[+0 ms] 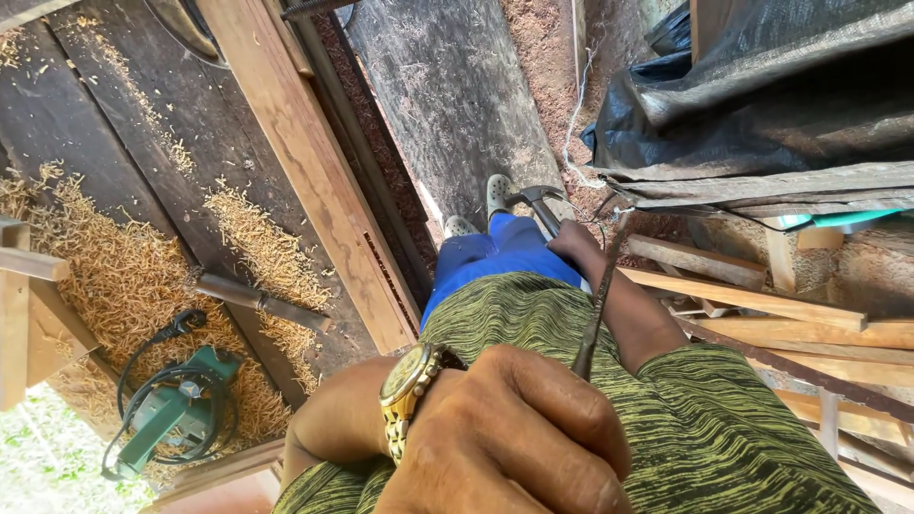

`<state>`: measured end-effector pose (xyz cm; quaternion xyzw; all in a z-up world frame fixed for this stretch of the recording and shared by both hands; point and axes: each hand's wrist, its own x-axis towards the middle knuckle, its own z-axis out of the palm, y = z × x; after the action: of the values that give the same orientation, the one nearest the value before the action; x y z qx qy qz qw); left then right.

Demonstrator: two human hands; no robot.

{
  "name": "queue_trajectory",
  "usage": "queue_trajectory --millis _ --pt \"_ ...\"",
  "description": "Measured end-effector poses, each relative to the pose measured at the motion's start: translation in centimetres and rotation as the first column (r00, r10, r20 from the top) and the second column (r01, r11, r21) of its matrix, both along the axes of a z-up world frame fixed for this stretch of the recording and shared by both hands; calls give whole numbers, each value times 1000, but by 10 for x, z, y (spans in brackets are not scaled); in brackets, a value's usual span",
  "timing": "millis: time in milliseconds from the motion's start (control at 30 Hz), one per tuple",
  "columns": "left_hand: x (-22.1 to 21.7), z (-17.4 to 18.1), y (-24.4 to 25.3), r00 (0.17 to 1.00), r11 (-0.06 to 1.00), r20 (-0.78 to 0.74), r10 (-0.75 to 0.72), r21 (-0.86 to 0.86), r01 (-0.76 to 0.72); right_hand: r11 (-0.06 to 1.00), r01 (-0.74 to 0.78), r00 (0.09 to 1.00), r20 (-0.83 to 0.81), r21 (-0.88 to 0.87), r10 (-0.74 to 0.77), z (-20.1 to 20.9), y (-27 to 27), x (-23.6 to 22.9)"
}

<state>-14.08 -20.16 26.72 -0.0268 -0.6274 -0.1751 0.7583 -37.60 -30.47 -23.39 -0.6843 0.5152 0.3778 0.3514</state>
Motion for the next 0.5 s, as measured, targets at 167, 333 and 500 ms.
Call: queue_trajectory --millis 167,333,500 --pt "-1 2 6 1000 995 -18 -1 103 2 1000 -5 1000 -13 4 5 5 -1 5" --pt "0 -3 12 998 989 34 -45 143 40 1000 3 1000 -31 9 -3 2 0 3" --pt "6 -4 33 988 921 17 156 359 -152 999 35 996 79 -14 -34 -3 1 -4"
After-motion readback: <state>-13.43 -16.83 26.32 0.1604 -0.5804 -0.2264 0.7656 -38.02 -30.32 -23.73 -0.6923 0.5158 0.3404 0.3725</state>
